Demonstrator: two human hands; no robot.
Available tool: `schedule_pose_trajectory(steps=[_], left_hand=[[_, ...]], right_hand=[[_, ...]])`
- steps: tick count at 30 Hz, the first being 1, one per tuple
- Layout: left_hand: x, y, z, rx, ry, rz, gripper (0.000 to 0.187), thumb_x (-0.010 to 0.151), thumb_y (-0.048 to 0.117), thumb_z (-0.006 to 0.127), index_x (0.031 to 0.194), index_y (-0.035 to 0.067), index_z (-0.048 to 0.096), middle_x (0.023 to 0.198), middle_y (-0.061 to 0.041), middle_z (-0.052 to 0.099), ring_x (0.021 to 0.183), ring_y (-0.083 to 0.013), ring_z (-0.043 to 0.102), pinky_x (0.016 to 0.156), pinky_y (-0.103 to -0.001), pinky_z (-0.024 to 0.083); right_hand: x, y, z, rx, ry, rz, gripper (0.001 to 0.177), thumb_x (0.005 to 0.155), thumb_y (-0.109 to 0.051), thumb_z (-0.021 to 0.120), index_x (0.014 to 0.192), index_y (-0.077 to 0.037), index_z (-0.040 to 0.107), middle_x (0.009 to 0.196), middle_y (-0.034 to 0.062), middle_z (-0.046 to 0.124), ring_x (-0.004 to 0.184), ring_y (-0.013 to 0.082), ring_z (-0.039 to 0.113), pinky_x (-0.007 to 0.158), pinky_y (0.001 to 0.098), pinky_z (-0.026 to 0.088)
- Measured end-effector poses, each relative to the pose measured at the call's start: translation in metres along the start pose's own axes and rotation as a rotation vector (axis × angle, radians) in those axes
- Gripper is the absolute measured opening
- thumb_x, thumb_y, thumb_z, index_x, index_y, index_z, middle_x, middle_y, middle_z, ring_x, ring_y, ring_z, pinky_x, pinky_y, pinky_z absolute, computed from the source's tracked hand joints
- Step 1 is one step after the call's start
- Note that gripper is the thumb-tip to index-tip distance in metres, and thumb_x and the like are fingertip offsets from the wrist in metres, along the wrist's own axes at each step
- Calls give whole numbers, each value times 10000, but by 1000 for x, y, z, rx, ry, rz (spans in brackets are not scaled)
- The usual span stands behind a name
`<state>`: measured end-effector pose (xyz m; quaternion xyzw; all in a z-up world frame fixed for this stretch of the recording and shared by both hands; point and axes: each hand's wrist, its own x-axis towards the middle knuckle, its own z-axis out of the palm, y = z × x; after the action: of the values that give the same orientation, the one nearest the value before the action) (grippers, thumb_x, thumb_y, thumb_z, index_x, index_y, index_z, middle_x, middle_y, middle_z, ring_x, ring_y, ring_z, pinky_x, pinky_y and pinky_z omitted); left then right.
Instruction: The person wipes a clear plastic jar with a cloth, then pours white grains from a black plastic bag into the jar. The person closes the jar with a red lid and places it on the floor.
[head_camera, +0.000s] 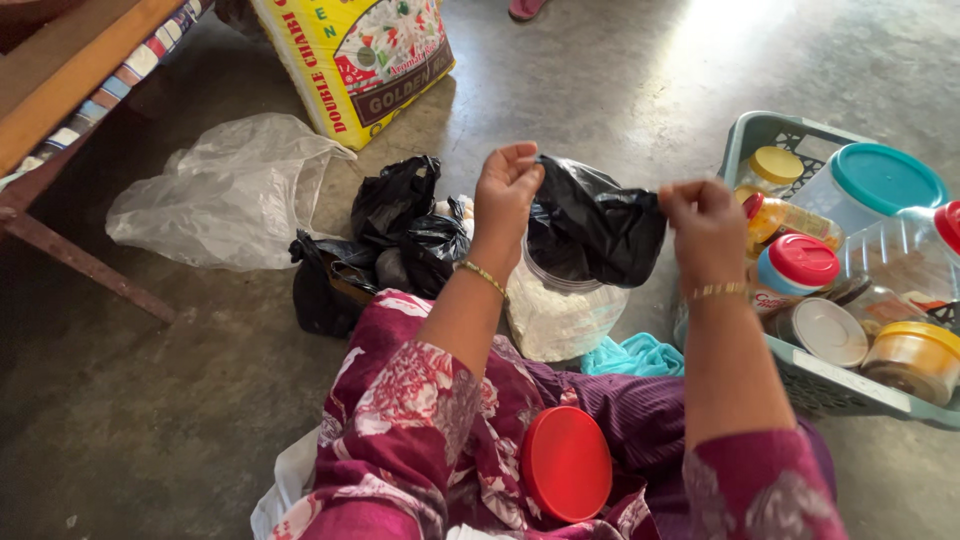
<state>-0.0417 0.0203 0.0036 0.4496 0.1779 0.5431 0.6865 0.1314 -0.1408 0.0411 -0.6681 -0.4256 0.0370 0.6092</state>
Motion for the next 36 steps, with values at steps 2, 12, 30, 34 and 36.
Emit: schedule_pose_trajectory(steps=[2, 12, 30, 34, 36], left_hand=[[6, 6, 4, -17, -8, 3, 275, 957, -20, 616, 1228, 23, 603, 1023, -61, 682, 928, -100, 621, 870, -245, 500], [6, 9, -12, 13, 102, -24, 258, 949, -5, 619, 1205, 26, 614, 1012, -61, 690, 850, -81, 603, 729, -233, 471], [14, 19, -3, 66, 110, 92, 279, 928, -1, 623, 1205, 20, 604, 943, -34, 654, 833, -78, 584, 783, -225, 471], [24, 33, 3, 3, 127, 100, 289, 935, 17, 606, 1224, 27, 593, 943, -8, 623, 838, -67, 556, 771, -233, 459], [27, 39, 2, -4, 122, 96, 297, 941, 28, 616, 1236, 31, 587, 964, 1, 618, 866, -63, 556, 803, -229, 463]], right_hand=[[21, -18, 3, -134, 0, -99, 194, 957, -169, 809, 906, -9, 712, 827, 11, 637, 758, 90, 553, 708, 274, 465], [0, -30, -16, -302, -58, -9, 207, 958, -238, 762, 1053, -54, 782, 851, 6, 653, 744, 78, 560, 663, 259, 449], [28, -36, -8, 258, -10, 133, 33, 961, -68, 678, 980, -81, 655, 818, -5, 644, 622, 65, 534, 536, 224, 411], [48, -57, -2, 177, -63, 134, 45, 994, -111, 660, 1012, -124, 621, 843, -29, 654, 629, 65, 580, 508, 214, 417], [55, -62, 2, 113, -54, 75, 52, 1015, -124, 679, 1021, -122, 628, 881, -40, 659, 675, 52, 604, 543, 205, 448]])
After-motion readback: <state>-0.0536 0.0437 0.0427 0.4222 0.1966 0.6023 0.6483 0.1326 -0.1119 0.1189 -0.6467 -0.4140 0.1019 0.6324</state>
